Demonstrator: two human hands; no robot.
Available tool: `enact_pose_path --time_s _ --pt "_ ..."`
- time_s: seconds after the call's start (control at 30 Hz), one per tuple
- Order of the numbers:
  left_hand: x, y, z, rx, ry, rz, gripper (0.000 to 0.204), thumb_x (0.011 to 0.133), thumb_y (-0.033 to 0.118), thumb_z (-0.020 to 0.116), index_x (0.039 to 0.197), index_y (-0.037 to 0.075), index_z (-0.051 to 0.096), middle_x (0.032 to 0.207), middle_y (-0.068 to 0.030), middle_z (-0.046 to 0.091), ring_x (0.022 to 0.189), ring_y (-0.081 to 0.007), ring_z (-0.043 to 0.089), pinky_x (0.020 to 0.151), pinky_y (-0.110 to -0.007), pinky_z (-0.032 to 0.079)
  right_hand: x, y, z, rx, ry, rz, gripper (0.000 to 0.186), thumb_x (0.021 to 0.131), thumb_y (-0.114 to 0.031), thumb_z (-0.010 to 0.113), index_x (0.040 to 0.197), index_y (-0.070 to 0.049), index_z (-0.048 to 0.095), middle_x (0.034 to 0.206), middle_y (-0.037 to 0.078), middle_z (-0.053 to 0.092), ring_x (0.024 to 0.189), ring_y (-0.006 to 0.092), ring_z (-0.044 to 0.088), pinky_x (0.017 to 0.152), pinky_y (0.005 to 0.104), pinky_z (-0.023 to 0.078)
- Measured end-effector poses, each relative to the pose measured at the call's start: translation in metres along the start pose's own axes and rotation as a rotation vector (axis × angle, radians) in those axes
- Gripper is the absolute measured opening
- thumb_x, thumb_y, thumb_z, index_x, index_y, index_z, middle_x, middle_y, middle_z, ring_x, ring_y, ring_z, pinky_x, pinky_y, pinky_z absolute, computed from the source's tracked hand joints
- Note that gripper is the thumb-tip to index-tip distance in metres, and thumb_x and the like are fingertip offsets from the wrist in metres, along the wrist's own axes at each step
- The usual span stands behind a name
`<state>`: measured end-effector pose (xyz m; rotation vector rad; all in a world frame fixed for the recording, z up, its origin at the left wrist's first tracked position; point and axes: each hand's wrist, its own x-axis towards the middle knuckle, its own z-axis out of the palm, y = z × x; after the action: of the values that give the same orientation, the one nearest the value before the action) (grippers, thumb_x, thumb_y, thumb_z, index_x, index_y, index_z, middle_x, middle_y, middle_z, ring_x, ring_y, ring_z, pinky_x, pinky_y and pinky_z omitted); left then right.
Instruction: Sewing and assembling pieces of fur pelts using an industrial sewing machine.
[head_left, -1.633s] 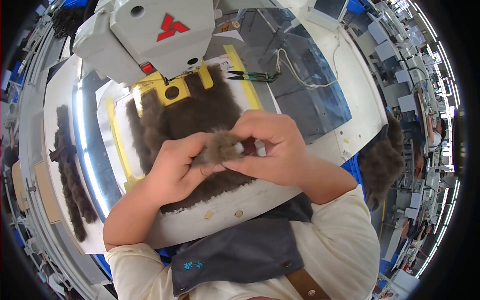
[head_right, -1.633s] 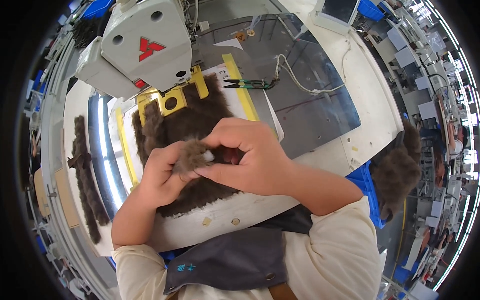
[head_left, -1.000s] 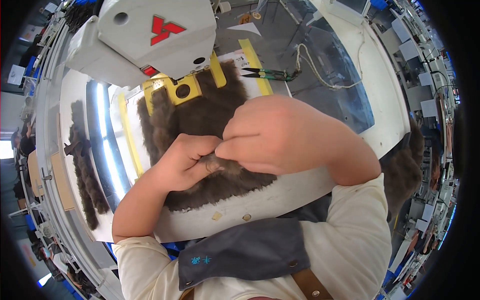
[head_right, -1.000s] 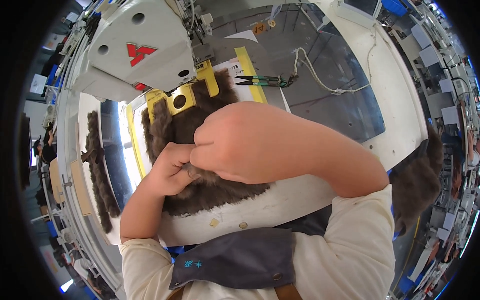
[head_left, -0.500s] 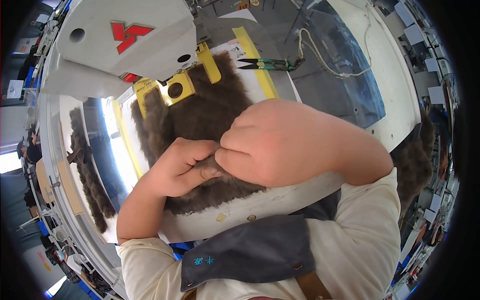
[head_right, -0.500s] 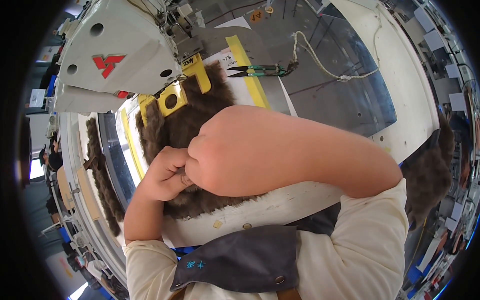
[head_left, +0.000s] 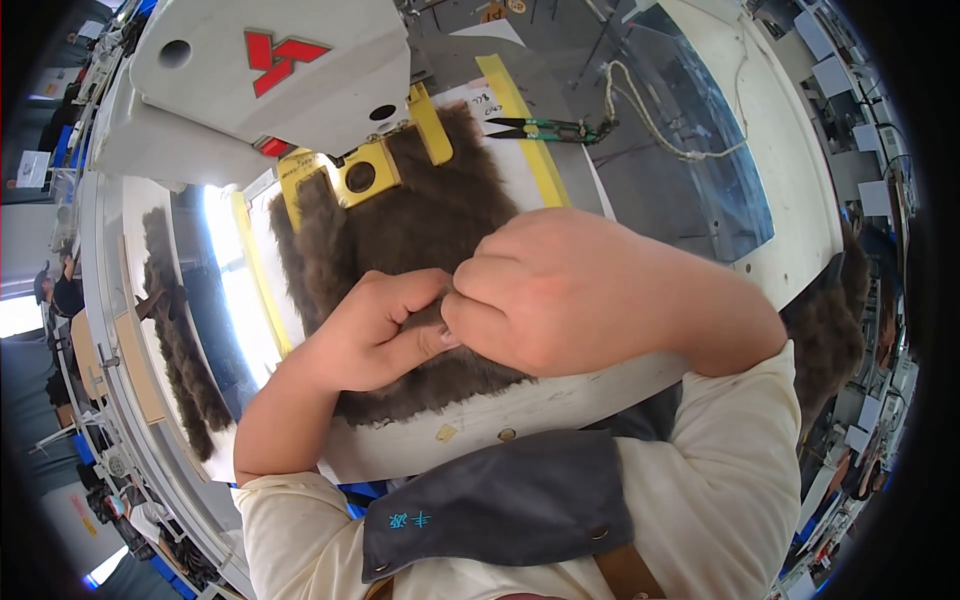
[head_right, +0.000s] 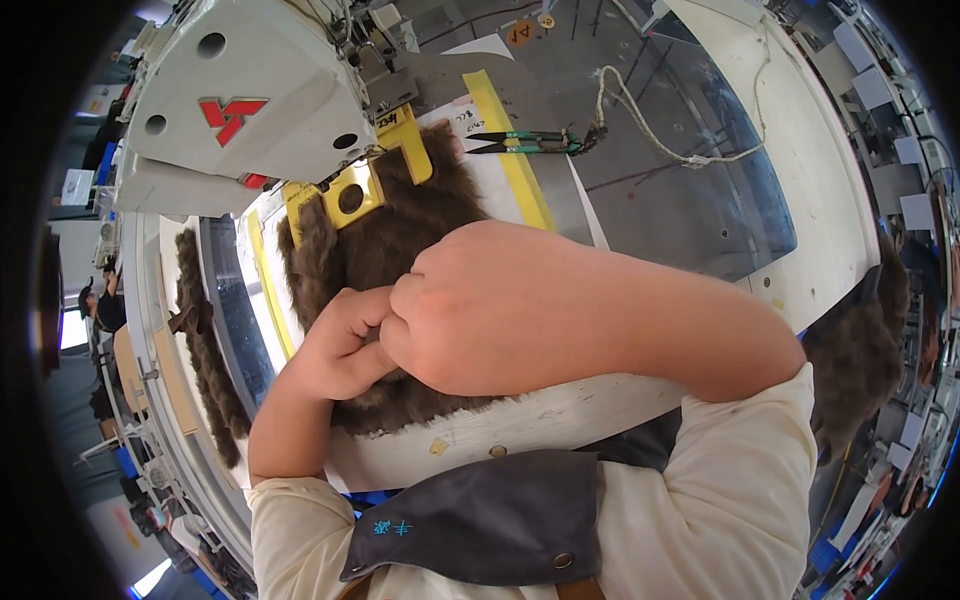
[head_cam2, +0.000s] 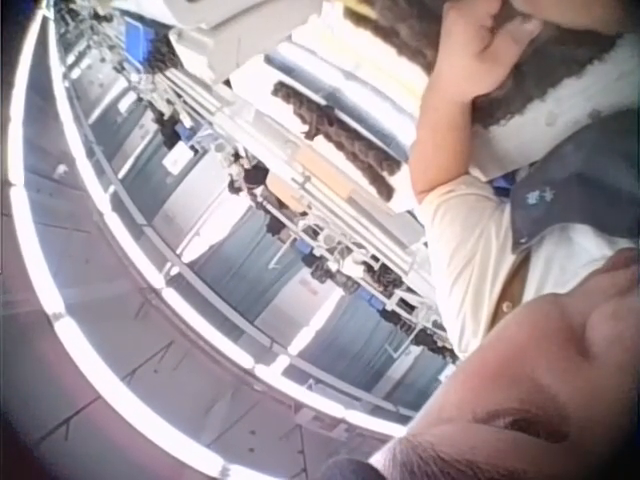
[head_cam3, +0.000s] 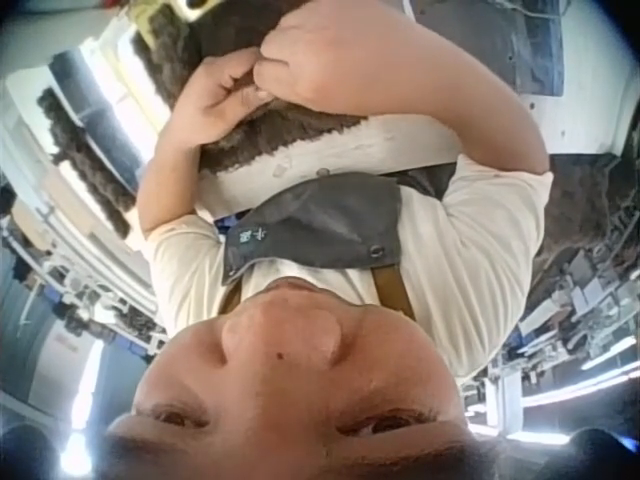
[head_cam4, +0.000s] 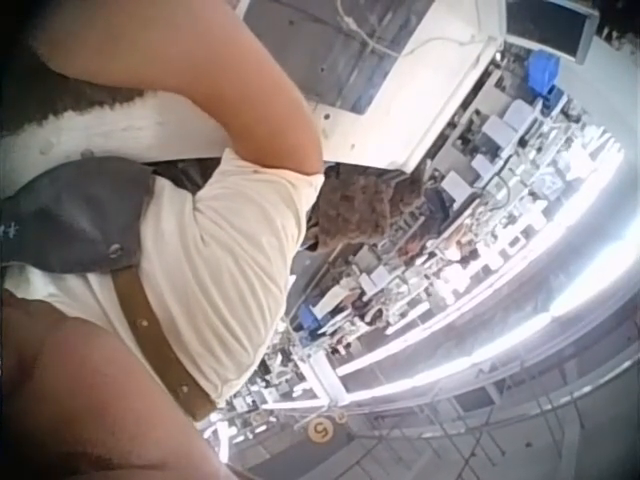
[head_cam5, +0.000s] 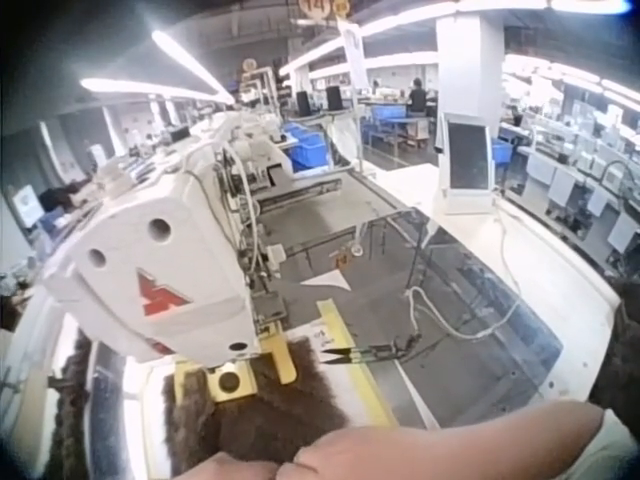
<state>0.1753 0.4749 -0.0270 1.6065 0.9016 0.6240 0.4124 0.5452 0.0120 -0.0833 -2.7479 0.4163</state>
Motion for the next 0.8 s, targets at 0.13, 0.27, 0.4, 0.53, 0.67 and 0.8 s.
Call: enact_pose_path --time_s 0.13,0.27,0.4,0.53,0.67,0.8 --pt "-0.007 -0.002 -0.009 0.028 -0.003 0.029 0.021 0.098 0.018 0.072 0.105 0.0 0.065 0.078 -0.0076 0.066 0.069 -0.0147 0.06 0.065 -0.03 0.049 -0.001 0.014 -0.003 0.197 0.067 0.034 0.021 0.085 -0.015 0.067 0.1 -0.001 0.068 0.086 0.014 0.069 0.079 0.029 0.069 0.069 0.0392 0.056" --pt "-0.008 -0.005 -0.001 -0.135 0.284 0.094 0.019 0.097 0.013 0.07 0.108 -0.001 0.067 0.097 -0.0072 0.069 0.086 -0.0151 0.064 0.078 -0.029 0.051 -0.013 0.071 0.0 0.043 0.179 0.392 0.036 0.09 -0.018 0.068 0.122 -0.001 0.068 0.108 0.017 0.071 0.11 0.0376 0.066 0.094 0.0469 0.053" --pt "-0.012 -0.022 -0.002 -0.122 0.305 0.225 0.025 0.095 0.01 0.07 0.117 -0.002 0.067 0.118 -0.0106 0.067 0.102 -0.0188 0.063 0.089 -0.031 0.049 -0.034 0.095 0.004 -0.205 0.029 0.683 0.024 0.086 -0.012 0.069 0.107 0.0 0.073 0.108 0.018 0.071 0.103 0.038 0.068 0.089 0.0459 0.055" --pt "-0.017 -0.025 -0.004 -0.126 0.281 0.222 0.026 0.095 0.01 0.07 0.118 -0.002 0.066 0.123 -0.0122 0.065 0.106 -0.0204 0.063 0.091 -0.031 0.049 -0.023 0.08 0.008 -0.416 -0.216 0.716 0.015 0.086 -0.009 0.064 0.096 0.001 0.07 0.097 0.018 0.068 0.095 0.0376 0.069 0.082 0.0445 0.056" --pt "-0.015 -0.027 -0.005 -0.063 0.309 0.266 0.029 0.096 0.015 0.071 0.119 -0.002 0.066 0.124 -0.0131 0.064 0.107 -0.021 0.063 0.092 -0.031 0.049 -0.024 0.078 0.009 -0.532 -0.124 0.639 0.018 0.086 -0.008 0.065 0.101 0.001 0.072 0.098 0.018 0.07 0.087 0.0372 0.07 0.076 0.0441 0.058" --pt "-0.022 -0.027 -0.005 -0.103 0.325 0.186 0.039 0.098 0.024 0.072 0.126 -0.003 0.064 0.127 -0.0132 0.063 0.11 -0.0206 0.062 0.093 -0.032 0.049 -0.015 0.053 -0.029 -0.043 0.268 0.409 0.027 0.088 -0.01 0.067 0.114 -0.009 0.072 0.092 0.014 0.066 0.085 0.0338 0.066 0.072 0.0423 0.052"
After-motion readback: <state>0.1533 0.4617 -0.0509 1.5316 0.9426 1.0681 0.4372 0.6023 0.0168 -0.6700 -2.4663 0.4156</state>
